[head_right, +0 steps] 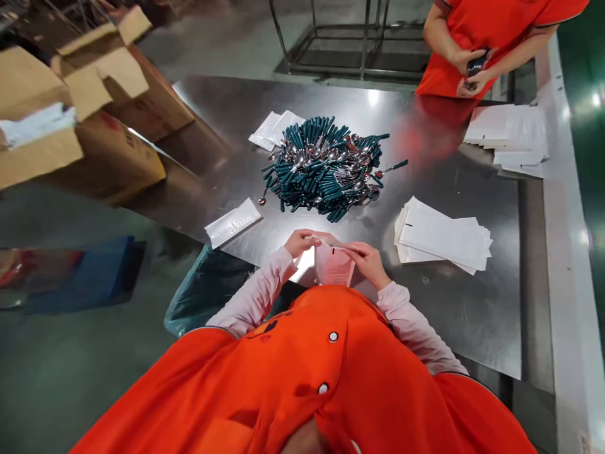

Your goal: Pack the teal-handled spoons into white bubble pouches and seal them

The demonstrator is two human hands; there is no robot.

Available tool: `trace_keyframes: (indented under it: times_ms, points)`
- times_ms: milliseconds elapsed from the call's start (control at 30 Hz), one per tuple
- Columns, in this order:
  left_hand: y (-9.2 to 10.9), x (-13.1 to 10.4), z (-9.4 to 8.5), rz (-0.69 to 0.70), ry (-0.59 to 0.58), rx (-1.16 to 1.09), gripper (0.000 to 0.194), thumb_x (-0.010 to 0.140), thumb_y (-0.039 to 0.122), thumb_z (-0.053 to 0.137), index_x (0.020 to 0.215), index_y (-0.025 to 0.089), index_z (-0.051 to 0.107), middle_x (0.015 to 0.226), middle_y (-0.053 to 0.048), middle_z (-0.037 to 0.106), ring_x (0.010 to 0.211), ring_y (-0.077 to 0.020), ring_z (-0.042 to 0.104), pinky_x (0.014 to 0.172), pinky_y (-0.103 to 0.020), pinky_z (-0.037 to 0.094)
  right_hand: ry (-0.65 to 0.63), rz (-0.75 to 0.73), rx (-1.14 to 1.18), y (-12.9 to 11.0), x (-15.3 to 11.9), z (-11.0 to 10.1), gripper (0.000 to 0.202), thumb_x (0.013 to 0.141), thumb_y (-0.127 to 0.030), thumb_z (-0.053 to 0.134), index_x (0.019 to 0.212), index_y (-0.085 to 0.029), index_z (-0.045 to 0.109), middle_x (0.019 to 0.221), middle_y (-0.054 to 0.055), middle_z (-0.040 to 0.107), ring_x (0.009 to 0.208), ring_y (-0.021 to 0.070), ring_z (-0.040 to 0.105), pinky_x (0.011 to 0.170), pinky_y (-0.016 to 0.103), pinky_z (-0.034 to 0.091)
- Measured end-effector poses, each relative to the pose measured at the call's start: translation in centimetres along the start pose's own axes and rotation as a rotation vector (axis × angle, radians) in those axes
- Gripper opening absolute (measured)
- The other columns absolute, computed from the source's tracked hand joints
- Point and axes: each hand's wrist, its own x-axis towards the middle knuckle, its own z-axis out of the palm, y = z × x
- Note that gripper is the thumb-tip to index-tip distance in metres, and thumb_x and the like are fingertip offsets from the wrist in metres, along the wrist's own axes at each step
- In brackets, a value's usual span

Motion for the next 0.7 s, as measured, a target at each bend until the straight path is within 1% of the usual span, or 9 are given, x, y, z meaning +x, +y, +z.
trace_keyframes:
  times_ms: [67,167,267,333,400,500,567,600,700]
  points:
    - [-0.2,0.5,-0.2,0.044,-0.022,0.002,0.026,0.054,0.021,0.075,0.077,0.010,0.075,0.062,0.001,0.059,0.051,-0.0051,0.038,0.047,-0.021,0.022,-0.035,-0.033,-0.043,0.0,0.3,-0.9,0.027,0.080,-0.045,0.068,0.088,-0.022,0.080,0.091,0.007,0.076,0.089,0.0226,0.068,0.083,0.036,0.054]
    - [0.2,0.9,-1.1,0.127,-0.131,0.022,0.022,0.056,0.021,0.066,0.073,0.011,0.076,0.066,-0.001,0.058,0.051,-0.0058,0.038,0.045,-0.021,0.021,-0.073,-0.044,-0.029,0.2,0.9,-1.9,0.026,0.079,-0.039,0.066,0.093,-0.022,0.080,0.091,0.007,0.075,0.085,0.0213,0.068,0.080,0.036,0.054]
    - [0.5,0.9,-1.5,0.235,-0.201,0.121,0.020,0.068,0.026,0.063,0.072,0.011,0.076,0.068,-0.003,0.059,0.050,-0.0066,0.039,0.044,-0.022,0.025,-0.140,-0.060,-0.016,0.5,1.4,-2.8,0.025,0.078,-0.037,0.064,0.091,-0.023,0.080,0.095,0.007,0.074,0.089,0.0211,0.067,0.087,0.039,0.053]
    - [0.4,0.9,-1.3,0.329,-0.181,0.220,0.021,0.075,0.031,0.067,0.073,0.012,0.075,0.071,-0.005,0.063,0.057,-0.0091,0.048,0.051,-0.024,0.036,-0.171,-0.052,-0.016,0.7,1.7,-3.1,0.023,0.077,-0.038,0.064,0.087,-0.023,0.079,0.100,0.007,0.074,0.096,0.0223,0.067,0.093,0.040,0.052]
    - [0.1,0.9,-1.0,0.380,-0.111,0.256,0.024,0.070,0.034,0.077,0.079,0.012,0.074,0.074,-0.004,0.064,0.067,-0.0115,0.055,0.061,-0.024,0.043,-0.144,0.003,-0.012,0.8,1.8,-3.0,0.024,0.075,-0.042,0.067,0.084,-0.022,0.077,0.096,0.007,0.073,0.094,0.0225,0.066,0.091,0.040,0.052]
    - [-0.8,1.1,-0.2,0.326,-0.031,0.120,0.054,0.060,0.035,0.086,0.108,0.015,0.070,0.068,0.004,0.058,0.064,-0.0094,0.055,0.063,-0.022,0.043,-0.009,0.140,0.043,0.9,2.0,-1.8,0.041,0.063,-0.048,0.078,0.091,-0.019,0.070,0.078,0.003,0.067,0.070,0.0174,0.060,0.072,0.035,0.054]
    - [-1.8,1.1,0.5,0.256,-0.016,0.007,0.061,0.065,0.038,0.085,0.118,0.016,0.065,0.066,0.006,0.055,0.060,-0.0081,0.053,0.060,-0.022,0.042,0.034,0.214,0.143,0.9,2.1,-0.6,0.057,0.057,-0.051,0.081,0.102,-0.018,0.066,0.076,0.000,0.065,0.065,0.0157,0.058,0.066,0.032,0.053]
    - [-2.4,1.0,0.8,0.213,-0.020,-0.019,0.056,0.068,0.041,0.082,0.115,0.016,0.065,0.066,0.005,0.055,0.059,-0.0082,0.052,0.059,-0.022,0.041,0.021,0.247,0.210,0.8,2.1,0.0,0.062,0.057,-0.053,0.081,0.105,-0.018,0.065,0.079,0.001,0.067,0.067,0.0166,0.060,0.068,0.033,0.054]
    - [-3.9,0.6,1.5,0.075,-0.052,0.004,0.045,0.072,0.053,0.077,0.084,0.011,0.068,0.058,0.002,0.052,0.054,-0.0084,0.045,0.052,-0.024,0.034,-0.101,0.361,0.373,0.6,1.9,1.4,0.060,0.062,-0.061,0.077,0.102,-0.017,0.068,0.088,0.007,0.073,0.081,0.0220,0.067,0.080,0.038,0.056]
